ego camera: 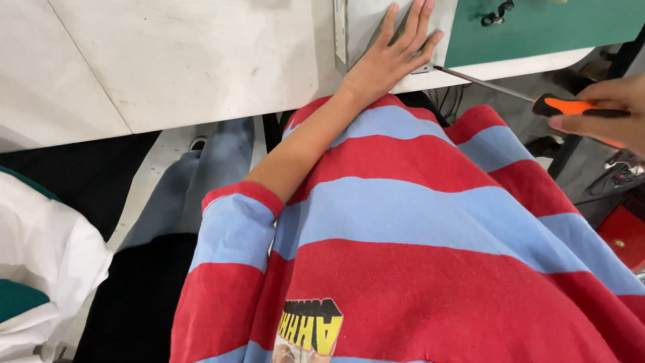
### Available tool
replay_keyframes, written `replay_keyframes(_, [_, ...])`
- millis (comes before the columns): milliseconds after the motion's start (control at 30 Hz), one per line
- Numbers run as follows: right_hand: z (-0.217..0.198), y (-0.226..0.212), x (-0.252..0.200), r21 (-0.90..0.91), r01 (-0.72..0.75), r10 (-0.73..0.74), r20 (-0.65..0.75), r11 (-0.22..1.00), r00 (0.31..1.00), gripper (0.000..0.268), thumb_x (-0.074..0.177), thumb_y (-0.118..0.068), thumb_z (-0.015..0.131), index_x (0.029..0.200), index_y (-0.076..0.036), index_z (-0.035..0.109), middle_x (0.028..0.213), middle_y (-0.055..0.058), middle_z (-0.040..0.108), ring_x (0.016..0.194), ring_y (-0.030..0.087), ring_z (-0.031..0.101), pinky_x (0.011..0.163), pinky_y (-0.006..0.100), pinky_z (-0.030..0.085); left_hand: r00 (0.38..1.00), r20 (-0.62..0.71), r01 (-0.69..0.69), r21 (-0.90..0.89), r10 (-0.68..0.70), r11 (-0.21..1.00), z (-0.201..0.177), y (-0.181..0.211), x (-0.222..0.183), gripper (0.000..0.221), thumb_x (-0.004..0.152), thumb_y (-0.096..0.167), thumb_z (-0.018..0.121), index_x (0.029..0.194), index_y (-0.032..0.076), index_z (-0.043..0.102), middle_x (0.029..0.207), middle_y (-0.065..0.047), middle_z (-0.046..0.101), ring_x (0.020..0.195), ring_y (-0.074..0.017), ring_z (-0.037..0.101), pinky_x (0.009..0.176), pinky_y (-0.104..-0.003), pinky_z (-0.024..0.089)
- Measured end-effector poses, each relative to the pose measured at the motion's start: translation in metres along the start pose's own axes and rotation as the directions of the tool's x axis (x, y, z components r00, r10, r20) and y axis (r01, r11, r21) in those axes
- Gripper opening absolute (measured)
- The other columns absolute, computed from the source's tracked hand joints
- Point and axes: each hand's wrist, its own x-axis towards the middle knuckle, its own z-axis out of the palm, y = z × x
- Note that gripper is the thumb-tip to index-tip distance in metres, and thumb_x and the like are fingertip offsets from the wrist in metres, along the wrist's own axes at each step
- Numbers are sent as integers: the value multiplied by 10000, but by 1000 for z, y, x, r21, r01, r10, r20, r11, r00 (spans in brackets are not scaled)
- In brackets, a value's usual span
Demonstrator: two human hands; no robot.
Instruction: Disassembling a computer power supply unit using a screwdriver to remove the casing and internal components.
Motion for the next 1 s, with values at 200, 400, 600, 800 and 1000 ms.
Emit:
replay_keyframes(200, [-33, -85, -16, 152, -413, 391, 155, 898, 907, 417, 1075, -300, 685, 980, 82, 822, 559, 328, 555, 329, 372, 359, 315, 413, 261, 1000, -19, -10, -17, 10, 1000, -4, -5, 0, 617, 1149, 59, 499, 1719, 94, 266, 1685, -341, 223, 1553, -493, 201, 1240, -702, 214])
replay_keyframes(400, [3, -17, -30, -981, -93, -802, 85, -173, 591, 101, 1228, -91, 658, 1290, -123, 730, 752, 45, 496, 630, 162, 412, 640, 323, 258, 1000, 8, -18, -12, 18, 1000, -7, -7, 0, 617, 1161, 99, 500, 1721, 105, 241, 1682, -330, 230, 1551, -484, 208, 1237, -681, 230])
replay_keyframes(600, [16, 6, -7, -524, -111, 44, -139, 844, 989, 587, 1078, -636, 632, 930, -69, 605, 578, 85, 528, 477, 209, 510, 522, 313, 369, 999, -47, -14, -12, 13, 1000, -2, -6, 0, 601, 1167, 40, 476, 1726, 79, 258, 1678, -349, 234, 1549, -501, 205, 1237, -706, 211])
replay_keyframes(800, [-13, -32, -14, 154, -271, 283, -61, 950, 957, 592, 1054, -430, 758, 754, 69, 652, 523, 156, 393, 474, 261, 356, 506, 372, 280, 998, -69, -10, -38, 7, 999, -4, -8, -1, 537, 1194, 60, 470, 1700, 75, 292, 1669, -343, 260, 1541, -493, 238, 1235, -697, 222])
replay_keyframes(1000, [-1, -15, -34, -966, -16, -760, 194, -260, 620, 200, 1050, 119, 537, 993, -16, 674, 758, 91, 484, 638, 165, 386, 629, 302, 287, 1000, -23, 0, -49, -1, 999, -4, -7, 0, 598, 1158, 57, 474, 1713, 90, 254, 1685, -332, 223, 1556, -482, 201, 1245, -694, 203])
